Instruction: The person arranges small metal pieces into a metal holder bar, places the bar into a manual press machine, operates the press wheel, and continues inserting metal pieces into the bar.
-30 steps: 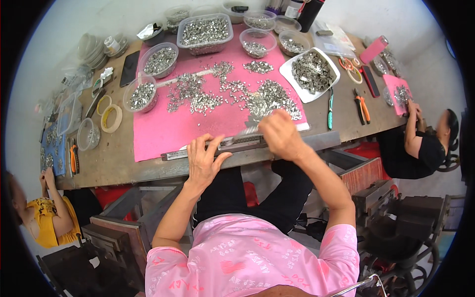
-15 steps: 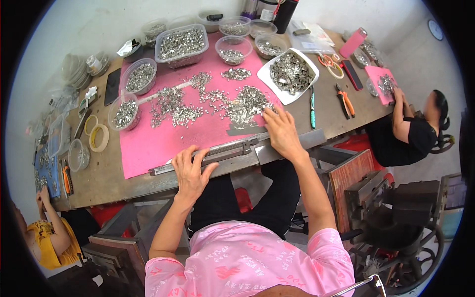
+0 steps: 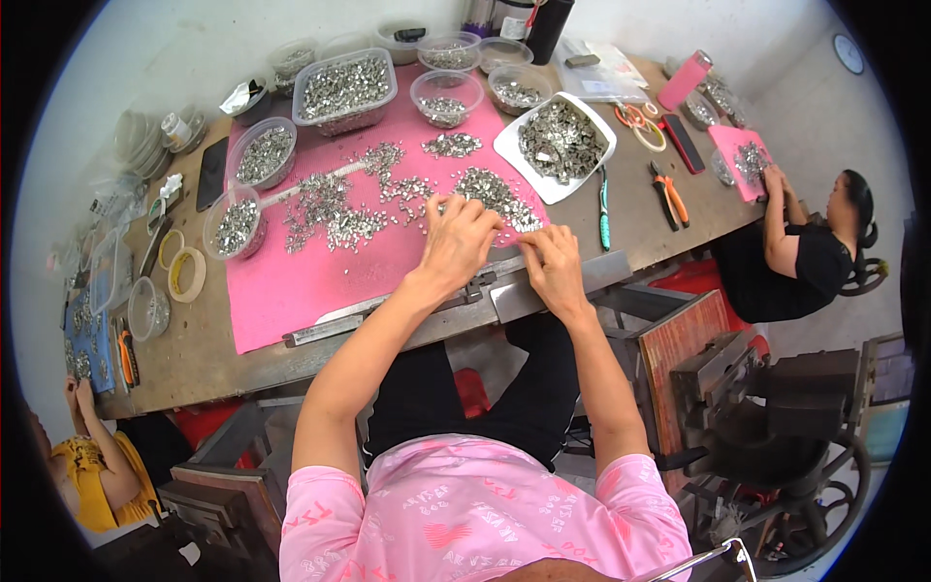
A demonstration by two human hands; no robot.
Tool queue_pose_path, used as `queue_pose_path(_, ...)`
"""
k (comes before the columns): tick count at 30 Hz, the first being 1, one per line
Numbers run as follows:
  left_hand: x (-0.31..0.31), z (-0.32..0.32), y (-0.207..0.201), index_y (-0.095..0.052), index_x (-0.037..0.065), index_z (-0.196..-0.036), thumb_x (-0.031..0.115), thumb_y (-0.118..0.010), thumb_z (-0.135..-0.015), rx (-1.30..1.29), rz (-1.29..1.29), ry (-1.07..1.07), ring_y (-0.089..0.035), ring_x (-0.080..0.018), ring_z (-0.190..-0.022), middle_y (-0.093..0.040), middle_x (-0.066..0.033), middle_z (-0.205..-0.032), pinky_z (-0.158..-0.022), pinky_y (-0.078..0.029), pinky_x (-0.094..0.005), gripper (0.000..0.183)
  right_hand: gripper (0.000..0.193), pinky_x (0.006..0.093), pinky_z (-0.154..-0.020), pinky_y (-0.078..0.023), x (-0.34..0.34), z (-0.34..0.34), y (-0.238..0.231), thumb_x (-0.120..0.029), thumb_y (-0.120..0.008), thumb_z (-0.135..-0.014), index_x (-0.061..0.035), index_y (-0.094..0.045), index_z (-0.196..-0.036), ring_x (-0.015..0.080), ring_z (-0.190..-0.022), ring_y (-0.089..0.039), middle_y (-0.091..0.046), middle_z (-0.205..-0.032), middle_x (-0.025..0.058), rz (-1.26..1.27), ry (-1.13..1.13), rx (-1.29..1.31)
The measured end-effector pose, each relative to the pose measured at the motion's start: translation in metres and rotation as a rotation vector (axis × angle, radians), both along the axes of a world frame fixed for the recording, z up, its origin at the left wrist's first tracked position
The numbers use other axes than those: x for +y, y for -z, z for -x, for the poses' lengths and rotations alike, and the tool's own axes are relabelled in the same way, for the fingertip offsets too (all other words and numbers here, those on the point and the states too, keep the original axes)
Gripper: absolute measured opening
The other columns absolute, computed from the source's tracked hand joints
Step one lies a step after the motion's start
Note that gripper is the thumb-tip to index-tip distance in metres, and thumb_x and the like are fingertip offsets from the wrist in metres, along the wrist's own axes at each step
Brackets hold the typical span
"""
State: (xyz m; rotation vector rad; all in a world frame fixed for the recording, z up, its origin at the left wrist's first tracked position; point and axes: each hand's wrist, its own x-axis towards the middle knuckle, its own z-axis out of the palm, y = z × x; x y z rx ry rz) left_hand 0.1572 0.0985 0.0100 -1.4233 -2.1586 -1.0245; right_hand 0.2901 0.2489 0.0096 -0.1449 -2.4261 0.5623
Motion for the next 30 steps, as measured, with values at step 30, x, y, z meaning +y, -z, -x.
queue_pose_path(30, -0.089, -0.003, -0.002, -0.073, 0.013, -0.086, 0.022, -0.077, -0.084, -0.11, 0.177, -0.107, -0.055, -0.0216, -0.087, -0.059, -0.0015, -0.078, -0.095, -0.033, -0.0444, 0.01, 0.009, 0.0427, -0.083, -0.04, 0.006, 0.02, -0.005, -0.009, -0.071, -0.082, -0.0067, -0.064, -0.088, 0.0271, -0.089, -0.057, -0.06, -0.086, 0.0073, -0.331, -0.043, -0.096)
